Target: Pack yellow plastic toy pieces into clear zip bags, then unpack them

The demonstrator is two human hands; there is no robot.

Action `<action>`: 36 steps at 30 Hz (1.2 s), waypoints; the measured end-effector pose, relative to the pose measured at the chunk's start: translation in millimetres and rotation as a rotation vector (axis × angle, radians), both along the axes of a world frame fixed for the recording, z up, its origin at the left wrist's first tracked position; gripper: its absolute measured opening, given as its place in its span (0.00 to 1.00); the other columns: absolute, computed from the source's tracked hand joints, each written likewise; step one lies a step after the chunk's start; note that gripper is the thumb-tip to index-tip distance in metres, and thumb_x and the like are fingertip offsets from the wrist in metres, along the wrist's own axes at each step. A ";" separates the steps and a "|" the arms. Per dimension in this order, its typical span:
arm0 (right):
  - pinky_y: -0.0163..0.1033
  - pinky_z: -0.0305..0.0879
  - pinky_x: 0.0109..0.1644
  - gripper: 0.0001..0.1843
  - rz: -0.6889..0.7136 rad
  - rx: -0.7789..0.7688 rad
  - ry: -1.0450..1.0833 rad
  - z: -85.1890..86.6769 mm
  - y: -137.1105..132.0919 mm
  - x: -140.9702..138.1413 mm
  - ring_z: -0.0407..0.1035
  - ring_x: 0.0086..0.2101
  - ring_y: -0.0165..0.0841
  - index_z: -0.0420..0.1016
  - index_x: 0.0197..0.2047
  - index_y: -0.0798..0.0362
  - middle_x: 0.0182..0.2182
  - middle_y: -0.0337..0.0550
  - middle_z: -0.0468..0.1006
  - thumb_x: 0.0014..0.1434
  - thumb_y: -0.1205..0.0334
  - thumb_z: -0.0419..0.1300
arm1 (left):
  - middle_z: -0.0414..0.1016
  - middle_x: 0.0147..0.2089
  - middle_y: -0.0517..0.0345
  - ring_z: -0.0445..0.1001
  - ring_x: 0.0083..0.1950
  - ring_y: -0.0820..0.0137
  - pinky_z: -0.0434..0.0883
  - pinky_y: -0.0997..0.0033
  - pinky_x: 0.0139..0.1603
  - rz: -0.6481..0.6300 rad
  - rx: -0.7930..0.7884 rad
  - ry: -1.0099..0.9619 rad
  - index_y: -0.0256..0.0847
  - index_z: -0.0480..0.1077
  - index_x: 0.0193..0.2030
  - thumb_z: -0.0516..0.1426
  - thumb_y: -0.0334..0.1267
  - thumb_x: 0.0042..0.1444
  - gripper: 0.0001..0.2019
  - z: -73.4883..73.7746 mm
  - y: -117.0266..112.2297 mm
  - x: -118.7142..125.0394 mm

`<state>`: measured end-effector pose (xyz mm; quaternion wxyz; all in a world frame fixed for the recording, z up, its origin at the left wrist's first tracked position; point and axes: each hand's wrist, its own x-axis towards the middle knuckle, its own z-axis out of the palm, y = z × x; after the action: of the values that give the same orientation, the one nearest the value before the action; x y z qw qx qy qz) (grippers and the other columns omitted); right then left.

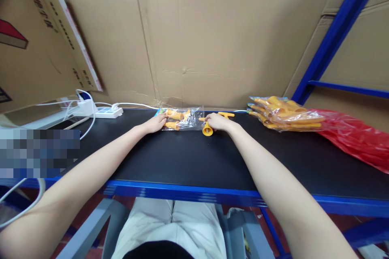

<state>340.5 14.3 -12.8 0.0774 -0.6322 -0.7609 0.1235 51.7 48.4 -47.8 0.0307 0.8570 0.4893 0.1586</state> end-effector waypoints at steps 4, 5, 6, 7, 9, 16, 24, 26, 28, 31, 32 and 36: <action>0.31 0.62 0.43 0.22 0.088 0.035 -0.084 -1.6 -0.8 4.2 0.70 0.41 0.32 0.73 0.51 0.53 0.46 0.44 0.75 0.53 0.72 0.51 | 0.64 0.59 0.44 0.61 0.61 0.64 0.56 0.66 0.63 0.006 -0.005 -0.001 0.30 0.66 0.52 0.38 0.36 0.60 0.22 0.9 -1.0 0.5; 0.32 0.62 0.45 0.23 0.106 0.049 -0.105 -2.9 -0.2 5.8 0.69 0.43 0.33 0.72 0.51 0.52 0.48 0.44 0.74 0.53 0.72 0.52 | 0.64 0.59 0.43 0.62 0.61 0.64 0.56 0.66 0.63 0.007 -0.005 0.001 0.30 0.66 0.52 0.38 0.36 0.60 0.22 0.9 -1.0 0.5; 0.33 0.62 0.47 0.23 0.117 0.075 -0.126 -4.5 0.8 7.6 0.69 0.44 0.34 0.72 0.52 0.51 0.49 0.45 0.72 0.53 0.71 0.53 | 0.65 0.59 0.43 0.62 0.61 0.64 0.55 0.66 0.63 0.007 -0.005 0.003 0.30 0.66 0.52 0.38 0.36 0.60 0.22 0.9 -1.0 0.4; 0.34 0.61 0.49 0.23 0.125 0.107 -0.150 -6.3 2.2 9.3 0.67 0.46 0.35 0.72 0.52 0.50 0.52 0.46 0.70 0.53 0.70 0.54 | 0.65 0.59 0.44 0.62 0.61 0.65 0.55 0.66 0.64 0.008 -0.006 0.005 0.30 0.66 0.52 0.38 0.36 0.60 0.22 0.8 -1.0 0.4; 0.37 0.58 0.52 0.20 0.149 0.166 -0.195 -9.5 5.3 12.4 0.64 0.50 0.36 0.73 0.50 0.50 0.54 0.47 0.66 0.54 0.68 0.55 | 0.65 0.59 0.45 0.61 0.61 0.64 0.55 0.66 0.64 0.013 -0.009 0.007 0.31 0.66 0.52 0.38 0.36 0.60 0.22 0.8 -1.0 0.2; 0.45 0.56 0.51 0.11 0.144 0.350 -0.336 -3.1 3.0 16.0 0.62 0.48 0.40 0.72 0.40 0.53 0.44 0.48 0.72 0.54 0.67 0.53 | 0.64 0.60 0.43 0.60 0.62 0.64 0.56 0.66 0.63 0.011 -0.011 0.019 0.30 0.65 0.52 0.38 0.36 0.60 0.22 1.4 -1.4 0.1; 0.49 0.52 0.53 0.13 -0.047 0.560 -0.192 13.1 -0.6 19.1 0.65 0.46 0.40 0.71 0.43 0.53 0.42 0.48 0.75 0.57 0.66 0.49 | 0.66 0.58 0.45 0.62 0.61 0.64 0.57 0.65 0.62 0.000 -0.014 -0.001 0.32 0.66 0.51 0.39 0.35 0.60 0.21 1.7 -1.7 0.0; 0.50 0.50 0.55 0.13 -0.003 0.498 -0.193 11.5 1.2 18.2 0.66 0.45 0.39 0.73 0.43 0.51 0.42 0.45 0.76 0.57 0.64 0.51 | 0.66 0.58 0.46 0.62 0.60 0.65 0.57 0.66 0.62 -0.007 -0.022 0.003 0.32 0.66 0.52 0.39 0.35 0.60 0.21 2.7 -2.4 0.2; 0.51 0.49 0.56 0.13 0.061 0.406 -0.238 8.0 2.3 16.3 0.67 0.45 0.39 0.74 0.42 0.49 0.41 0.42 0.77 0.56 0.62 0.53 | 0.66 0.58 0.47 0.62 0.60 0.65 0.57 0.66 0.63 -0.009 -0.028 0.002 0.33 0.66 0.52 0.39 0.35 0.59 0.21 4.0 -3.6 0.7; 0.44 0.56 0.51 0.11 0.153 0.246 -0.303 3.4 2.2 12.6 0.70 0.40 0.37 0.77 0.39 0.47 0.35 0.40 0.79 0.53 0.61 0.57 | 0.65 0.59 0.46 0.62 0.60 0.65 0.56 0.65 0.63 0.008 -0.033 -0.003 0.33 0.65 0.53 0.39 0.35 0.60 0.21 5.5 -5.7 1.9; 0.41 0.58 0.47 0.10 0.173 0.204 -0.303 2.7 1.5 11.2 0.70 0.38 0.36 0.78 0.38 0.48 0.34 0.40 0.79 0.52 0.60 0.57 | 0.65 0.59 0.45 0.62 0.60 0.64 0.57 0.66 0.63 0.011 -0.034 -0.006 0.32 0.65 0.53 0.39 0.35 0.60 0.21 5.8 -6.3 2.2; 0.34 0.59 0.34 0.10 0.196 0.108 -0.243 5.9 -5.5 4.2 0.70 0.30 0.32 0.78 0.37 0.48 0.29 0.38 0.78 0.51 0.60 0.58 | 0.65 0.58 0.43 0.63 0.60 0.64 0.58 0.67 0.62 0.004 -0.035 -0.014 0.31 0.66 0.52 0.39 0.35 0.60 0.22 5.6 -7.2 2.0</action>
<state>344.7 8.8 -6.9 0.0064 -0.5601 -0.8283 0.0121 53.7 41.2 -42.1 0.0486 0.8543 0.4935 0.1560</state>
